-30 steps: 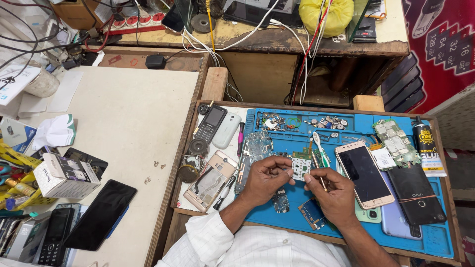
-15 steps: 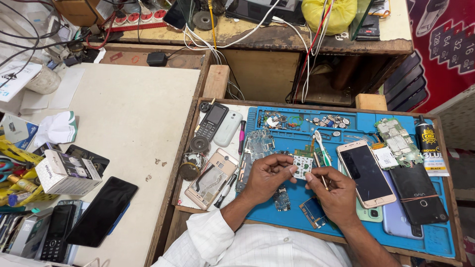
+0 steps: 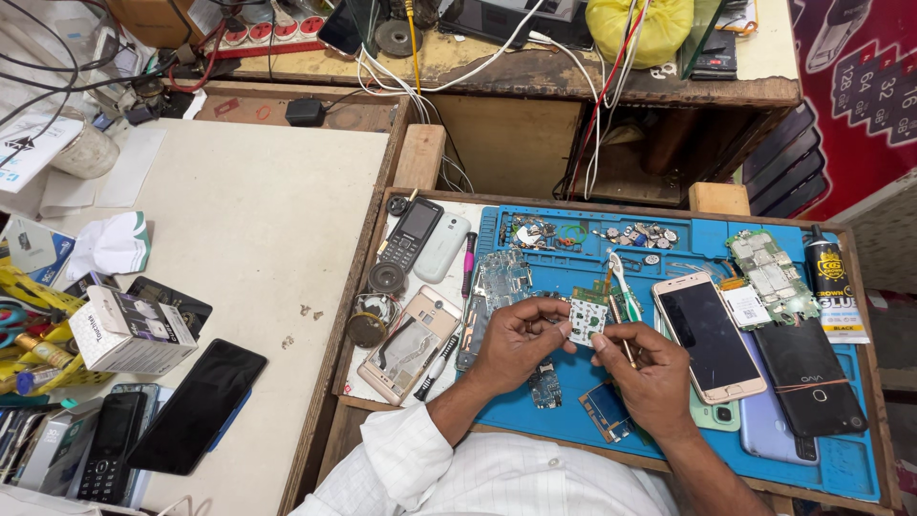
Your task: The person works at a repair bench on disassembled phone motherboards laid on a blue mat. They hold a board and probe or work on its components with a handheld tool, then use a toothbrush to brush and clean the boards, turning them over to clean different sides.
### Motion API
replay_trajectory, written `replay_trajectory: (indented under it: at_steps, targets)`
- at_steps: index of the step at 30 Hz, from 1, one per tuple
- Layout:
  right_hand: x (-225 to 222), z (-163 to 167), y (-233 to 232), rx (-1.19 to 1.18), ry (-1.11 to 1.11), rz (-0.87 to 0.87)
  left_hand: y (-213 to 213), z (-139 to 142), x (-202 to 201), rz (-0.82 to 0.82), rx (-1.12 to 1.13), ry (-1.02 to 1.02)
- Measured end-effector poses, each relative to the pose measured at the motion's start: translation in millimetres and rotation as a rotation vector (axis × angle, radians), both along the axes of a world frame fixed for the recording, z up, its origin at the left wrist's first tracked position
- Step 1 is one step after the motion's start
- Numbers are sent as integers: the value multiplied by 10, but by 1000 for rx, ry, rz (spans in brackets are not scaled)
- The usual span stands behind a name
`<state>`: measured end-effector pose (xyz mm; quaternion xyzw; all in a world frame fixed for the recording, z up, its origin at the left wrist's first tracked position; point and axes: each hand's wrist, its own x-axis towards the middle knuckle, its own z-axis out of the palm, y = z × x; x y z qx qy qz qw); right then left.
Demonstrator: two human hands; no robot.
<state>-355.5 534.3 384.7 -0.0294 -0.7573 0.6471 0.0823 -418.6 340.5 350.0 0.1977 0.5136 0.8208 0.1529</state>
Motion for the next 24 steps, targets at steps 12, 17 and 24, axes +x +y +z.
replay_trajectory:
  at_steps: [12, 17, 24]
  targets:
    - [42, -26, 18, -4, 4, 7, 18, -68, 44, -5, 36, -9]
    - [36, -33, 18, 0, 3, 10, 28, -46, 50, 9, 25, -37]
    - [53, -30, 38, 16, -12, 7, 43, -7, 48, 10, 1, -19]
